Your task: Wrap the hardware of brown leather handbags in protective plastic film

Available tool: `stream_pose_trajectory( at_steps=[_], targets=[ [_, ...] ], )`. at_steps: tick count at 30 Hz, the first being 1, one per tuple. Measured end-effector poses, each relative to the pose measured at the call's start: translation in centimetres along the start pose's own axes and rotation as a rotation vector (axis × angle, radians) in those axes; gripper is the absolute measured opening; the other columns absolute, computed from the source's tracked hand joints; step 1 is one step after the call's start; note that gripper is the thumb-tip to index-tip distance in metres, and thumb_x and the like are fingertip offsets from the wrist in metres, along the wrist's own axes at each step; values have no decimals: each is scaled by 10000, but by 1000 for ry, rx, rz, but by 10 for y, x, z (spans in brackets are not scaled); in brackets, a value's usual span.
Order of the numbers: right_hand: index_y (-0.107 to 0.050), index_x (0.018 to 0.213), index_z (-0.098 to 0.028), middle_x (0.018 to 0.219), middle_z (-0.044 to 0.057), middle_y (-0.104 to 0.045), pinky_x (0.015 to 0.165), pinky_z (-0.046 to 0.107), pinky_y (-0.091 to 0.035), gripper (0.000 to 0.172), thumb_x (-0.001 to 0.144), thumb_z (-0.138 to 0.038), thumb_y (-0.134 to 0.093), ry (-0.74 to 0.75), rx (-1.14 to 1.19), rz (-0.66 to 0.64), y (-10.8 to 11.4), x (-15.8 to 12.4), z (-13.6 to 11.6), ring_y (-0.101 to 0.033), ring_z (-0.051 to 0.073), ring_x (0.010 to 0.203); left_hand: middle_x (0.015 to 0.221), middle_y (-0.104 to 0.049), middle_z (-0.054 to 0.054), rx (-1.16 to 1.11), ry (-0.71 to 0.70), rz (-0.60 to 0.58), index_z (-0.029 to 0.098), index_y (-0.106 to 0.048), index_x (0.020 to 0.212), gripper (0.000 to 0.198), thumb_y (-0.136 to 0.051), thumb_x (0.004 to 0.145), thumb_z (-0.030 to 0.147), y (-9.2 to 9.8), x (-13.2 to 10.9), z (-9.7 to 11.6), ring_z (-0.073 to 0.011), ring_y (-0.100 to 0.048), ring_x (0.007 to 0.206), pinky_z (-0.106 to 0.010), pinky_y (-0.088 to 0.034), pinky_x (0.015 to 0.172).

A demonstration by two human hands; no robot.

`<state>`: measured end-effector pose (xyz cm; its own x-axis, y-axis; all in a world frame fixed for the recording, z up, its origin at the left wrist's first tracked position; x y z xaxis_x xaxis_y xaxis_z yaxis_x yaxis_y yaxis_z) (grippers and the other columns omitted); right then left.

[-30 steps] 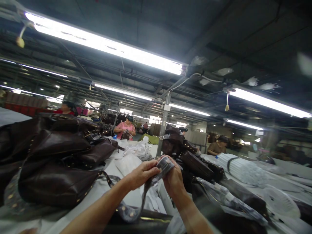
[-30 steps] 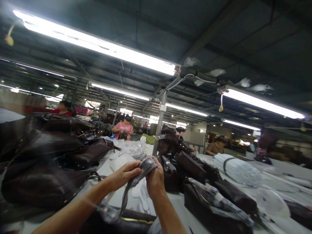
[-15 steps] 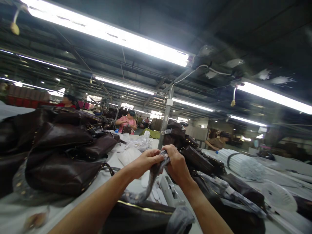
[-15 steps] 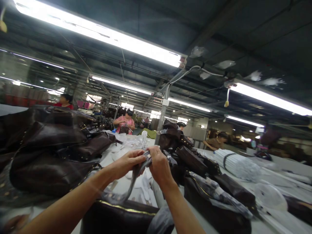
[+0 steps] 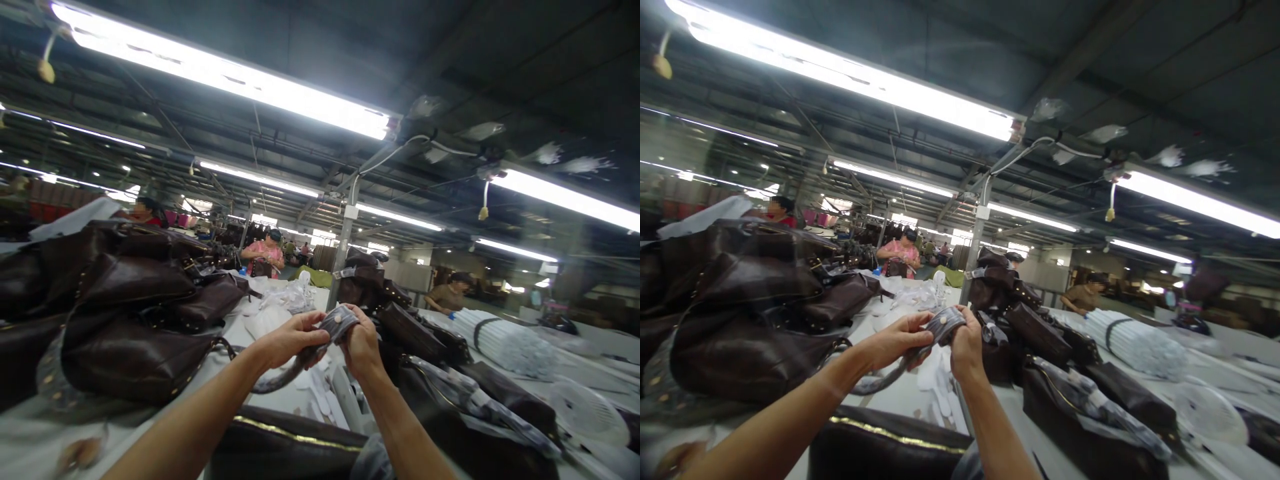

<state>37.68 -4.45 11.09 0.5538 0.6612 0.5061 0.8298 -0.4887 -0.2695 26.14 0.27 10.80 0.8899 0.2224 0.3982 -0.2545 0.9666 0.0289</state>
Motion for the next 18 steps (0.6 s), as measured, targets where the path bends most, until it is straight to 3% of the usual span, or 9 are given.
stream_pose_trajectory(
  at_steps=[5,8,11,14,18],
  targets=[
    [-552,725,-189,572,-2,-605,537,304,-504,115,644,-267,-534,-34,44,22,-6,2,24,-588,176,538,560,-482,71,51,-16,79,162,-505,821,320,-682,730,413,7,2,-6,-43,-386,400,-171,-280,376],
    [-597,897,-187,794,47,-679,733,364,-538,261,644,-190,-533,163,-225,-22,-3,0,11,-649,215,760,513,-459,73,83,19,133,158,-506,752,321,-686,699,418,11,3,-5,-44,-360,387,-184,-242,371],
    [-608,1030,-199,1039,94,-658,906,386,-480,359,688,-145,-515,514,-704,-195,-9,-4,-15,-607,237,998,482,-439,75,114,47,150,162,-489,676,347,-705,666,434,13,5,0,-47,-359,387,-195,-241,385],
    [-615,990,-162,967,131,-653,813,370,-496,261,802,-200,-438,719,-1053,-272,-18,-4,-27,-617,240,900,485,-475,68,96,24,110,165,-485,691,374,-709,683,465,15,10,7,-46,-377,395,-190,-254,403],
    [-593,919,-166,799,63,-649,645,291,-462,208,786,-244,-454,617,-998,-134,-16,3,-27,-590,190,690,575,-565,35,38,38,3,157,-514,821,394,-709,717,484,25,12,5,-63,-473,432,-184,-326,432]
  ],
)
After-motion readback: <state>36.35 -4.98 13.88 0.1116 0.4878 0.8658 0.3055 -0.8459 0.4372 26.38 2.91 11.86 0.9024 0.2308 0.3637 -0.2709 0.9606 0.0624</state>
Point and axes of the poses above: each hand's wrist, its own x-axis towards the middle knuckle, its own y-axis out of the back of the hand, z = x × y, the point moved 5 cm from there along x, towards the middle knuckle
